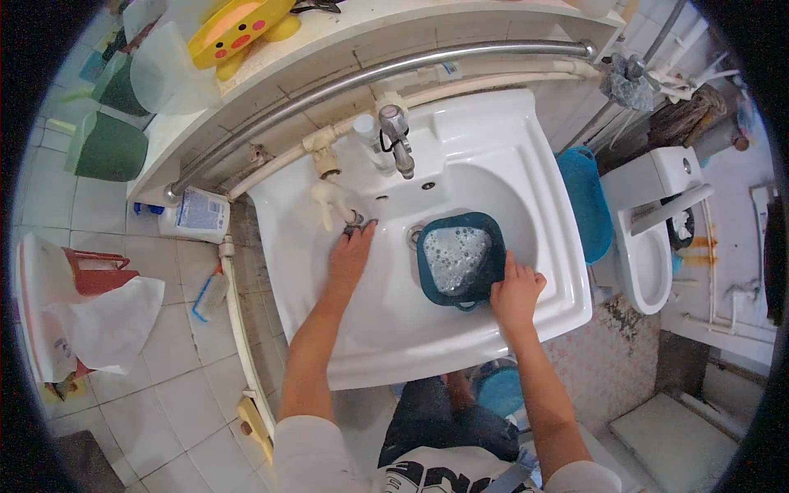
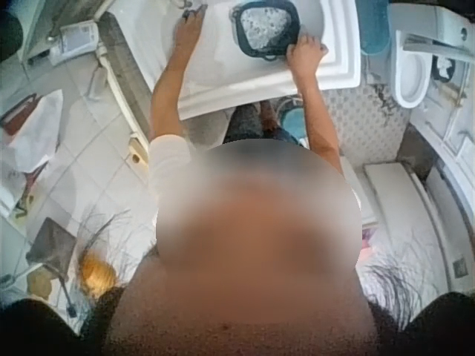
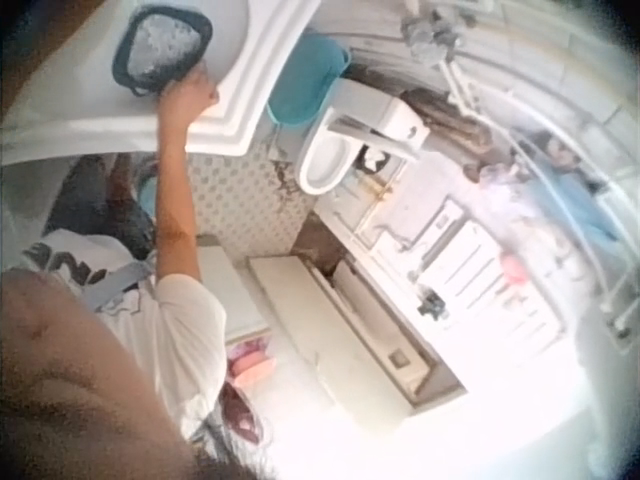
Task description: The person washes a rag in a small tub filled with water and soap inside a sink, and then uses the rag to wipe the surfaces of the sink.
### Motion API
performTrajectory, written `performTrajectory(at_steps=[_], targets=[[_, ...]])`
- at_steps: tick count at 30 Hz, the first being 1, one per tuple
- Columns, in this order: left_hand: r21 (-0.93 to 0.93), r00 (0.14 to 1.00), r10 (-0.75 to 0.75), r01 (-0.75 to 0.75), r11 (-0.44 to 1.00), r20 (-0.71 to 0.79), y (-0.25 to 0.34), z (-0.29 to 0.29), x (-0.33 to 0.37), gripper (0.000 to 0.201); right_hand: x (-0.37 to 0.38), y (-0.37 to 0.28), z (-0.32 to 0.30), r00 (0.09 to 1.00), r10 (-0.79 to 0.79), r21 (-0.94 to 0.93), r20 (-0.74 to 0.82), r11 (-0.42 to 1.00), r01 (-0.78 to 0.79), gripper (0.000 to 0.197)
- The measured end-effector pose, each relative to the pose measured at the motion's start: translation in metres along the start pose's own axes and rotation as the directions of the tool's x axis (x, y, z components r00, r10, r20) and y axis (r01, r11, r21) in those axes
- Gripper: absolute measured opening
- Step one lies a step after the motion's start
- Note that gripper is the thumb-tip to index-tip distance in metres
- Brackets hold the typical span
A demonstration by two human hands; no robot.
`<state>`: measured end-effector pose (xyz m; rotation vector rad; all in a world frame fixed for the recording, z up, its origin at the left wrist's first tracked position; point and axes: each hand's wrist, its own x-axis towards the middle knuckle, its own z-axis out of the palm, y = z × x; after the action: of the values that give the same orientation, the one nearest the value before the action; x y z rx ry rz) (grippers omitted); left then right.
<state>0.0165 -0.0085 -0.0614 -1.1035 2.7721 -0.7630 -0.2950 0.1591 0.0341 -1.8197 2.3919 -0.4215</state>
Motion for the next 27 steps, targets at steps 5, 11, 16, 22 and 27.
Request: performTrajectory(at_steps=[5,11,16,22,27], targets=[[-0.065,0.98,-0.175,0.182,0.981,0.097,0.01,-0.008,-0.014,0.044,-0.001,-0.008,0.001,1.0,-0.017,-0.018,0.022,1.0,0.018,0.061],[-0.366,0.979,0.04,0.037,0.93,0.2,0.01,-0.017,-0.005,0.039,0.0,-0.001,0.002,0.999,0.025,-0.04,0.042,0.999,-0.023,0.061],[-0.193,0.989,-0.148,0.15,0.97,0.022,-0.005,0.007,-0.013,0.048,-0.001,-0.002,0.004,1.0,-0.014,-0.021,0.009,1.0,0.014,0.059],[-0.427,0.973,-0.188,0.228,0.875,0.133,0.051,-0.002,0.035,0.034,-0.001,0.001,0.009,1.0,-0.018,-0.038,0.01,0.999,0.018,0.059],[-0.343,0.948,-0.226,0.294,0.892,0.222,0.0,-0.011,0.006,0.012,0.0,-0.003,0.002,1.0,-0.009,-0.028,0.007,1.0,0.009,0.059]])
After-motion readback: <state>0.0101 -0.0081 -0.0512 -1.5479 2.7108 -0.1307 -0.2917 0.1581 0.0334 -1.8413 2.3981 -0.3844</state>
